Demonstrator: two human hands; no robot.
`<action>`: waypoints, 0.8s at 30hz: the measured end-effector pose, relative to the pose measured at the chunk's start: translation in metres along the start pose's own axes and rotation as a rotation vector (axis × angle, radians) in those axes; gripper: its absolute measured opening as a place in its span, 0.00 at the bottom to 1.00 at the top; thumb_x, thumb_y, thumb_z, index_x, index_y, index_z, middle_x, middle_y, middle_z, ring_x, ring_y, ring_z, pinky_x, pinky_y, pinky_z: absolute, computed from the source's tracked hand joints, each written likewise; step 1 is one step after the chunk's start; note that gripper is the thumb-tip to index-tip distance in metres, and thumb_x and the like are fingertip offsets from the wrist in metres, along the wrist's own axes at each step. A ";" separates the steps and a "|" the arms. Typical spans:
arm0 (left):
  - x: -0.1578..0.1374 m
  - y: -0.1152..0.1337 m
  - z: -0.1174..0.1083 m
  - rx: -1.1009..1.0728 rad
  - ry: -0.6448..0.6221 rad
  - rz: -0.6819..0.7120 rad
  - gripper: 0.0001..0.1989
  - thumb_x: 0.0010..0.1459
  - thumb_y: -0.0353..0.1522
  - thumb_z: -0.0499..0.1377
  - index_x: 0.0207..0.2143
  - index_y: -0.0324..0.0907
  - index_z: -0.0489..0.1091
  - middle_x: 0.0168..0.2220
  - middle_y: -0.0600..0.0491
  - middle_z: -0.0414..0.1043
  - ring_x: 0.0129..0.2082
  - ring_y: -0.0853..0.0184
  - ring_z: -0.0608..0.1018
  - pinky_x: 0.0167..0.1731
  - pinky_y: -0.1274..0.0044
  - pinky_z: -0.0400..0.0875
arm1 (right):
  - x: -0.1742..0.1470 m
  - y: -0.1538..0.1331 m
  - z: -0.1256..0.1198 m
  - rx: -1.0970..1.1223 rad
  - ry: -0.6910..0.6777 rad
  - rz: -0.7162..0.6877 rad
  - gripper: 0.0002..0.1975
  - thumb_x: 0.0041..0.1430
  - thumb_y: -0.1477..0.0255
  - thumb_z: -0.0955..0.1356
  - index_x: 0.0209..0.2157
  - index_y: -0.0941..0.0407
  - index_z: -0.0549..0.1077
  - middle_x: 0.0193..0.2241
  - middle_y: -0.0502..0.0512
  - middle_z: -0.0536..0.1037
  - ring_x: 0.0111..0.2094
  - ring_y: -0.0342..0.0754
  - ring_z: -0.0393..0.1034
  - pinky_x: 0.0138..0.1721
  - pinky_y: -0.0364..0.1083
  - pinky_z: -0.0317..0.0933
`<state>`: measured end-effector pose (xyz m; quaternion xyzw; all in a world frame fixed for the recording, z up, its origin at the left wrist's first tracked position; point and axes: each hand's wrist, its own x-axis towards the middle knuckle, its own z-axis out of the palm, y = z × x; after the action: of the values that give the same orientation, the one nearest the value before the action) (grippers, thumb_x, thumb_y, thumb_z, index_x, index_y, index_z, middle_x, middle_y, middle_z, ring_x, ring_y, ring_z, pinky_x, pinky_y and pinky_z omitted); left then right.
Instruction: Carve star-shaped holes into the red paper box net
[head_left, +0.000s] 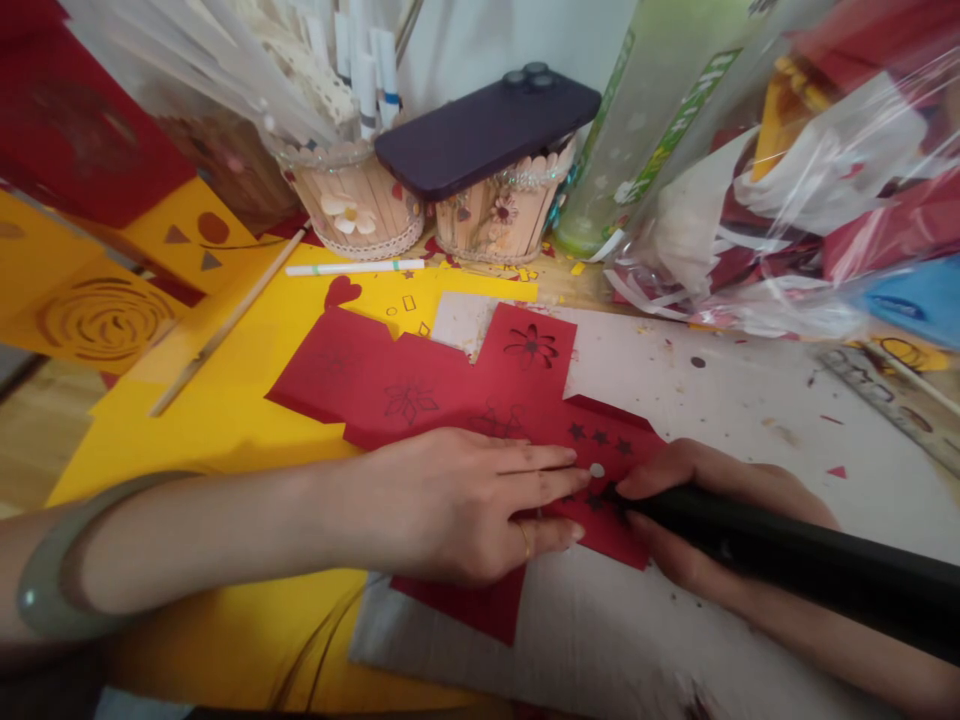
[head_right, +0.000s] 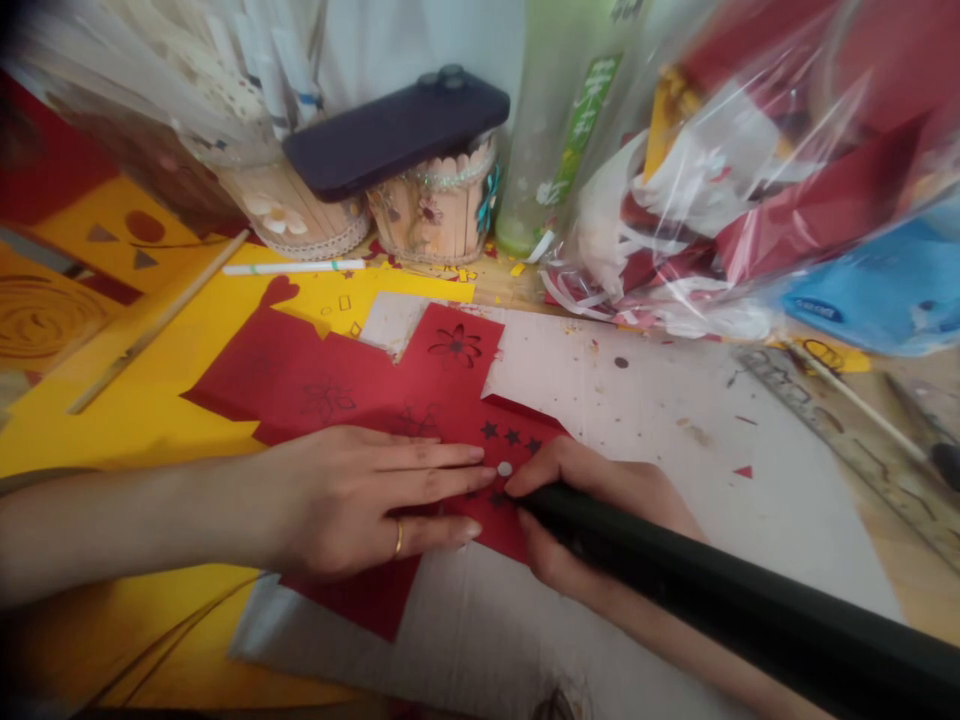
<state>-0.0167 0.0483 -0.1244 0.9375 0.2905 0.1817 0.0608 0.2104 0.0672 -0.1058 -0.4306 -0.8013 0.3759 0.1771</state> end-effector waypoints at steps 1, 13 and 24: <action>0.000 0.000 0.000 -0.004 -0.014 -0.006 0.18 0.68 0.35 0.44 0.47 0.40 0.70 0.50 0.58 0.71 0.52 0.73 0.72 0.48 0.81 0.66 | 0.000 0.000 0.000 0.006 -0.003 -0.002 0.03 0.53 0.69 0.66 0.29 0.45 0.68 0.21 0.43 0.77 0.21 0.46 0.72 0.18 0.40 0.65; 0.001 0.000 0.000 -0.015 -0.017 0.000 0.17 0.67 0.35 0.45 0.48 0.39 0.70 0.50 0.57 0.71 0.52 0.71 0.72 0.48 0.81 0.67 | 0.002 0.001 -0.001 0.000 0.005 0.046 0.02 0.53 0.67 0.67 0.29 0.49 0.70 0.20 0.45 0.77 0.18 0.44 0.70 0.18 0.41 0.64; -0.003 -0.005 -0.008 0.139 -0.036 0.209 0.18 0.67 0.28 0.43 0.46 0.44 0.72 0.51 0.52 0.71 0.51 0.66 0.73 0.44 0.76 0.71 | 0.002 0.000 -0.004 -0.043 0.181 0.046 0.04 0.54 0.63 0.67 0.30 0.47 0.69 0.22 0.43 0.75 0.21 0.42 0.68 0.21 0.39 0.62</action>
<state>-0.0243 0.0508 -0.1191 0.9677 0.2021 0.1499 -0.0182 0.2118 0.0703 -0.1028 -0.4848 -0.7797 0.3221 0.2310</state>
